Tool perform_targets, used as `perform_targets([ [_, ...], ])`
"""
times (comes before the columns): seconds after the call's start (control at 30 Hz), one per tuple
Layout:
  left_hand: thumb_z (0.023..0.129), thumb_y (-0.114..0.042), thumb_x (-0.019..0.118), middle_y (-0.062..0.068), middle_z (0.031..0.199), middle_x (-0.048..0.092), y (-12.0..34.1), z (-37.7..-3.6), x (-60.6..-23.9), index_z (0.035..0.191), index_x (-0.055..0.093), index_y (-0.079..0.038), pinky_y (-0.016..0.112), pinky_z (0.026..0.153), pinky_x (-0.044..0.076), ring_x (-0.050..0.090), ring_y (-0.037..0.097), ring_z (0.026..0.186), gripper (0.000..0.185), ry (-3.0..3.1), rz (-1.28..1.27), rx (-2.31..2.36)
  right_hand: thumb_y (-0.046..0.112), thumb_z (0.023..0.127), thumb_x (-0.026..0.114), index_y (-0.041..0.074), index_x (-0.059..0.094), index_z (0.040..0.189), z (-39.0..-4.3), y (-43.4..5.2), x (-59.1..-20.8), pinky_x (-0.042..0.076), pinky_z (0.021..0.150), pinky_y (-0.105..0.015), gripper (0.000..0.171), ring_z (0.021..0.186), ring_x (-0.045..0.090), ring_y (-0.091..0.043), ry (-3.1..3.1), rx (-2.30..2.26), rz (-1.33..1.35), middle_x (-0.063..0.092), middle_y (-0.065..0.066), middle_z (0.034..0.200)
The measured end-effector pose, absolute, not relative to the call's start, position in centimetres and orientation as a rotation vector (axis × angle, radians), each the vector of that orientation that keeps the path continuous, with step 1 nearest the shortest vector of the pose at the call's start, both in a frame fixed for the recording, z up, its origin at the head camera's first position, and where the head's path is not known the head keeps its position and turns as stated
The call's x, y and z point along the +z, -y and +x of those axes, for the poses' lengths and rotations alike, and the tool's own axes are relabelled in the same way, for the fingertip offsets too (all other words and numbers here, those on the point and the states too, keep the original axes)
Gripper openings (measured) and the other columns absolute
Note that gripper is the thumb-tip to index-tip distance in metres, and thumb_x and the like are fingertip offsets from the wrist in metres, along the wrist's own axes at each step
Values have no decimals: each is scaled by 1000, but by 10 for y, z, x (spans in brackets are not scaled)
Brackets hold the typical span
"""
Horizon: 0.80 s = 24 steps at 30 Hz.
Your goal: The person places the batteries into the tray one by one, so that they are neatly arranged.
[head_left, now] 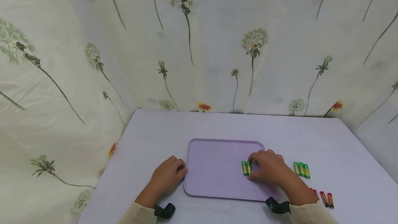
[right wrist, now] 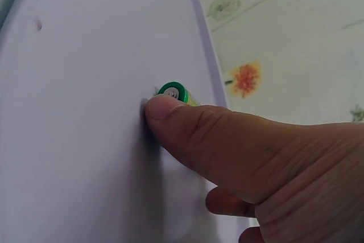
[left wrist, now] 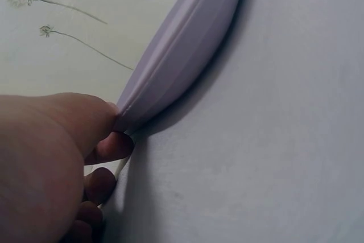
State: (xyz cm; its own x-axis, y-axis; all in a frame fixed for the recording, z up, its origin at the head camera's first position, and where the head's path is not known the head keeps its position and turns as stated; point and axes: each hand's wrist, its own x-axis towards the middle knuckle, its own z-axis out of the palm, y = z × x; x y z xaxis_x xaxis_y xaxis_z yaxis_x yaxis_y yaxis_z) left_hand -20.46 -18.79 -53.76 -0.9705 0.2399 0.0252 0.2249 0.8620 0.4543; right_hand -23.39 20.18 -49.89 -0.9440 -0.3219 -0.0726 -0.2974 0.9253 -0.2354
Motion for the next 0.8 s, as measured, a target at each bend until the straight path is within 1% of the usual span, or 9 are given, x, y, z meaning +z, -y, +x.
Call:
perform_targets([
  [0.17,102,-38,66,-8,92,53,189,-204,-535,101,69,-26,30,68,40,48,11,78,13,-2992,374,723,53,69,93,21,73,113,-237,-192,-501,41,76,-47,58,96,55,-19,-2946,-374,-506,68,7,103],
  [0.3,102,-39,65,-8,91,52,190,-204,-535,101,69,-26,30,68,40,48,11,78,13,-3000,365,716,48,70,94,18,72,110,-238,-184,-500,46,81,-46,55,94,55,-18,-2932,-433,-573,66,6,99],
  [0.47,102,-39,65,-8,91,51,191,-204,-536,101,68,-27,30,68,40,48,11,78,13,-3000,364,715,43,70,95,15,72,109,-240,-174,-502,48,85,-43,53,92,54,-16,-2902,-526,-642,65,4,96],
  [0.6,102,-39,65,-8,92,52,191,-204,-537,101,69,-26,30,69,40,48,11,79,13,-2996,376,727,40,71,95,13,72,109,-243,-166,-504,48,84,-41,52,89,54,-14,-2874,-567,-656,63,5,93],
  [0.8,102,-41,64,-9,92,52,191,-205,-540,102,69,-27,29,69,41,48,10,78,14,-3005,379,722,39,71,96,15,71,108,-246,-153,-505,47,83,-40,51,87,53,-14,-2864,-574,-641,61,6,91],
])
